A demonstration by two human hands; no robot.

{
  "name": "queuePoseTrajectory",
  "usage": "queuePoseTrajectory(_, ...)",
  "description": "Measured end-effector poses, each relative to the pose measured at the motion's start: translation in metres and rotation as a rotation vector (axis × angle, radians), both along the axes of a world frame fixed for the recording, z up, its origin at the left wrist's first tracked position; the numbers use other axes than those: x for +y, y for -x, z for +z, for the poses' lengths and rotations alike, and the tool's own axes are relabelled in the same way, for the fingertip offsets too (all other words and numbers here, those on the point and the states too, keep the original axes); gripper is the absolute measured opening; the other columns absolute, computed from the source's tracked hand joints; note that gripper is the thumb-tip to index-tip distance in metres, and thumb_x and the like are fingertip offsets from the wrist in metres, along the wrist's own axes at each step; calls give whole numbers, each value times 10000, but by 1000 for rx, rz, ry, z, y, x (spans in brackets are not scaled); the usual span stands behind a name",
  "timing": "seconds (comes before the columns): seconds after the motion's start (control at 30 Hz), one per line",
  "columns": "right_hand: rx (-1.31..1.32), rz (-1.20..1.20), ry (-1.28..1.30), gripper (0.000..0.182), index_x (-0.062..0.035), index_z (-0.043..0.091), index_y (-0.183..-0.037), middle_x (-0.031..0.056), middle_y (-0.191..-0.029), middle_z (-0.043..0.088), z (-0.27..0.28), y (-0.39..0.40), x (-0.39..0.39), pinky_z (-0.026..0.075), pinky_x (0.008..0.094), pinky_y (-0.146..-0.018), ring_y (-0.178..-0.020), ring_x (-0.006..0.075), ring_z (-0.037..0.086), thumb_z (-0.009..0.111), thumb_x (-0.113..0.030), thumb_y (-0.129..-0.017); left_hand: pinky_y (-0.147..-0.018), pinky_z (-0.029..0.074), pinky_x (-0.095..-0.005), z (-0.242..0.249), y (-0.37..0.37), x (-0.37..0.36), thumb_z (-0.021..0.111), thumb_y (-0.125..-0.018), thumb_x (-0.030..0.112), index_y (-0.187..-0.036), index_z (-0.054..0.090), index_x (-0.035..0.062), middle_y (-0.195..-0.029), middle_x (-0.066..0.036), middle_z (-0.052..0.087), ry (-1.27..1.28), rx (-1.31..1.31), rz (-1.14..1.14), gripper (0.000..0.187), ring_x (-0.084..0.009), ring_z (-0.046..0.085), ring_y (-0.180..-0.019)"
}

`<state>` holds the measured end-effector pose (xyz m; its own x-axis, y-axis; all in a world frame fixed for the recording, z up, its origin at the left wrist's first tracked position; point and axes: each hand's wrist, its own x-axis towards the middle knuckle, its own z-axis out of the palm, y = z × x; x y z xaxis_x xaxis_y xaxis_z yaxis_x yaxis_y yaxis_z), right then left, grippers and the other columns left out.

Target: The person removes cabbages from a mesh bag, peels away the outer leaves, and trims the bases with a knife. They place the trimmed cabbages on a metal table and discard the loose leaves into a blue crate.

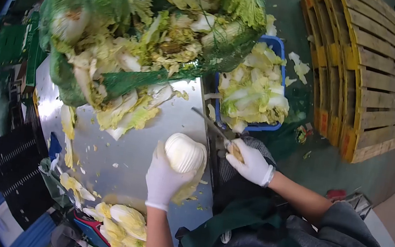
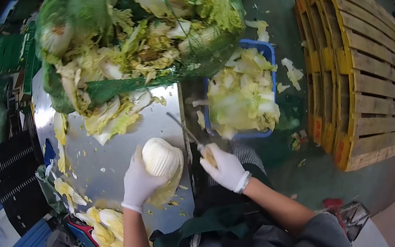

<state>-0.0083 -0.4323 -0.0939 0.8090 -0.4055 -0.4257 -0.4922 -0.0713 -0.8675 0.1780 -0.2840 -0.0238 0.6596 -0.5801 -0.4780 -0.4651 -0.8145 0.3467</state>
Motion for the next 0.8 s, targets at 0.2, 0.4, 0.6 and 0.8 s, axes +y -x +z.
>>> queuePoseTrajectory(0.2,-23,138,-129,285,-72,427,-1065,168,-794,617,9,7,8,486,442,-572,-650,375,597,528,-240,-858,-829,482,-391,-10,21,-6,770,-509,345,-1288,352,-22,-1219,-199,473,-68,-125,45,957,-339,543,-1043)
queuePoseTrajectory(0.4,-74,269,17,253,-68,448,-1021,125,-747,610,-8,4,5,480,383,-485,-571,318,595,559,-212,-846,-811,490,-391,-15,21,-5,765,-501,336,-1289,357,-11,-1205,-190,476,-83,-159,6,953,-337,552,-1028)
queuePoseTrajectory(0.6,-11,390,46,232,-64,422,-980,119,-710,587,-7,-4,1,472,394,-460,-543,308,584,546,-214,-853,-788,497,-399,-17,20,-6,769,-488,321,-1274,373,3,-1169,-171,488,-55,-153,12,936,-344,559,-1002)
queuePoseTrajectory(0.8,24,364,183,241,-41,413,-979,123,-687,566,-1,-24,6,475,393,-437,-539,305,591,530,-209,-853,-744,511,-400,-17,16,-5,771,-481,331,-1260,386,17,-1147,-156,492,-81,-145,4,924,-334,582,-947)
